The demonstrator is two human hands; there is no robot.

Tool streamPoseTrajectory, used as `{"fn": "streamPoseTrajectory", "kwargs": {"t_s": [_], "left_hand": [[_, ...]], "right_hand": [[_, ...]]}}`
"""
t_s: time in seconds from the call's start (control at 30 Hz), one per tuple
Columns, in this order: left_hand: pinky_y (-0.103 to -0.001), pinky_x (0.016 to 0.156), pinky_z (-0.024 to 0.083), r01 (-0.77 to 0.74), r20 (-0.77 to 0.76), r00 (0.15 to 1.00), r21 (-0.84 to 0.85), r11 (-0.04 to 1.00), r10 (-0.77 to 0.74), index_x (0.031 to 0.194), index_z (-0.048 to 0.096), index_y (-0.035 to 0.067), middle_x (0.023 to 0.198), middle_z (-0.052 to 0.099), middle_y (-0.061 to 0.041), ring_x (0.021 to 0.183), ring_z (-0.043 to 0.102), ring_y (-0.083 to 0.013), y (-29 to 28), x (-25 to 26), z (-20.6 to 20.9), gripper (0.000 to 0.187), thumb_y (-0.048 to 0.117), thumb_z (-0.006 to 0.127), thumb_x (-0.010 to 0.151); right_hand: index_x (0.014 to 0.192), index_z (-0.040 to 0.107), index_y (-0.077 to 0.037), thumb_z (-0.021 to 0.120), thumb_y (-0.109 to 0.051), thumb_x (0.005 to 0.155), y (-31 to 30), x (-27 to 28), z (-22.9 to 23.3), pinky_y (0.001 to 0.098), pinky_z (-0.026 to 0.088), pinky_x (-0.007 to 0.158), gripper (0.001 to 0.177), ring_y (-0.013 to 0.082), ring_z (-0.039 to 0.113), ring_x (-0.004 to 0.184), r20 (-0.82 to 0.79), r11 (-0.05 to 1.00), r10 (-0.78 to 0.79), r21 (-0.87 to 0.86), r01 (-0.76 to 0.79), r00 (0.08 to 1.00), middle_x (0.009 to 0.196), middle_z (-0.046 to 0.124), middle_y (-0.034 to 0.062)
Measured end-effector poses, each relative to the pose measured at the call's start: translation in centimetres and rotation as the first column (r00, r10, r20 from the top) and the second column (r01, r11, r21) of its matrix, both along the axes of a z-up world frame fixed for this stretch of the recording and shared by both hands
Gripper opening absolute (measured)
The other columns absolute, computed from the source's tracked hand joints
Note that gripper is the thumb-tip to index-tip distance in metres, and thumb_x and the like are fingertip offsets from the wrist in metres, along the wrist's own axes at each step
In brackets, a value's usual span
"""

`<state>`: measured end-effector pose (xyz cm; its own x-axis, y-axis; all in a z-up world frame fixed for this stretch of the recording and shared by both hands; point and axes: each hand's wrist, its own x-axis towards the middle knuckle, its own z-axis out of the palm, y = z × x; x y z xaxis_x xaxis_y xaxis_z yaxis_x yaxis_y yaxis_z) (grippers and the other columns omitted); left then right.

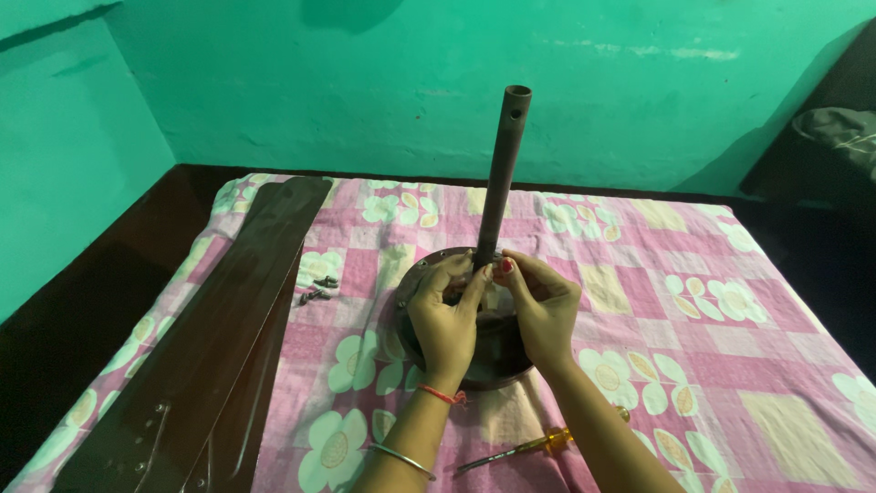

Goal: The person uses a screwdriver to tighten screws on a ceiling fan motor housing, then attaches a fan blade to the motor using screws and a screwdriver. The person secures the blade by tightening multiple screws.

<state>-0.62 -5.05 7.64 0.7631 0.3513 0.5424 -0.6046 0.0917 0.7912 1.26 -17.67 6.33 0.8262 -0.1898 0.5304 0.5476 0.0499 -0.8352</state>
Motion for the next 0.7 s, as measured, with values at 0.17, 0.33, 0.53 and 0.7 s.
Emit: {"fn": "streamPoseTrajectory", "kwargs": {"t_s": [0.17, 0.33, 0.53, 0.7], "left_hand": [[-0.023, 0.072, 0.058, -0.046, 0.035, 0.998, 0.041, 0.998, 0.044, 0.104, 0.074, -0.001, 0.102, 0.075, -0.006, 0.08, 0.07, -0.0084, 0.06, 0.05, -0.08, 0.018, 0.006, 0.081, 0.089], [-0.023, 0.072, 0.059, 0.0, 0.009, 1.0, 0.0, 1.0, 0.0, 0.106, 0.073, -0.001, 0.1, 0.076, -0.005, 0.082, 0.073, -0.0081, -0.01, -0.07, -0.03, 0.019, 0.006, 0.08, 0.089], [-0.022, 0.069, 0.058, 0.02, -0.004, 1.0, -0.012, 1.0, -0.02, 0.108, 0.073, 0.0, 0.096, 0.075, -0.004, 0.079, 0.071, -0.0073, -0.03, -0.11, -0.06, 0.02, 0.006, 0.08, 0.09], [-0.022, 0.069, 0.057, -0.011, 0.007, 1.0, 0.028, 1.0, 0.011, 0.109, 0.074, -0.001, 0.095, 0.075, -0.004, 0.078, 0.07, -0.0065, 0.0, -0.09, -0.11, 0.02, 0.005, 0.08, 0.09]], "right_hand": [[0.122, 0.07, 0.009, 0.068, -0.004, 0.099, 0.01, -0.35, 0.12, 0.0293, 0.06, 0.089, 0.027, 0.0163, 0.074, 0.095, 0.028, 0.998, 0.061, 0.017, -0.061, 0.998, 0.106, 0.077, 0.0145], [0.121, 0.07, 0.009, 0.067, -0.005, 0.099, 0.04, -0.54, 0.17, 0.0298, 0.061, 0.088, 0.026, 0.0156, 0.074, 0.094, 0.016, 0.998, 0.065, 0.01, -0.065, 0.998, 0.105, 0.077, 0.013], [0.12, 0.072, 0.008, 0.066, -0.008, 0.102, 0.23, -0.53, 0.34, 0.0289, 0.06, 0.088, 0.025, 0.0146, 0.073, 0.093, -0.019, 0.999, 0.031, -0.017, -0.031, 0.999, 0.103, 0.078, 0.0122], [0.125, 0.067, 0.004, 0.066, -0.01, 0.098, 0.17, -0.97, 0.73, 0.0264, 0.06, 0.088, 0.031, 0.0117, 0.071, 0.098, 0.019, 0.998, 0.044, -0.043, -0.043, 0.999, 0.111, 0.074, 0.0092]]}}
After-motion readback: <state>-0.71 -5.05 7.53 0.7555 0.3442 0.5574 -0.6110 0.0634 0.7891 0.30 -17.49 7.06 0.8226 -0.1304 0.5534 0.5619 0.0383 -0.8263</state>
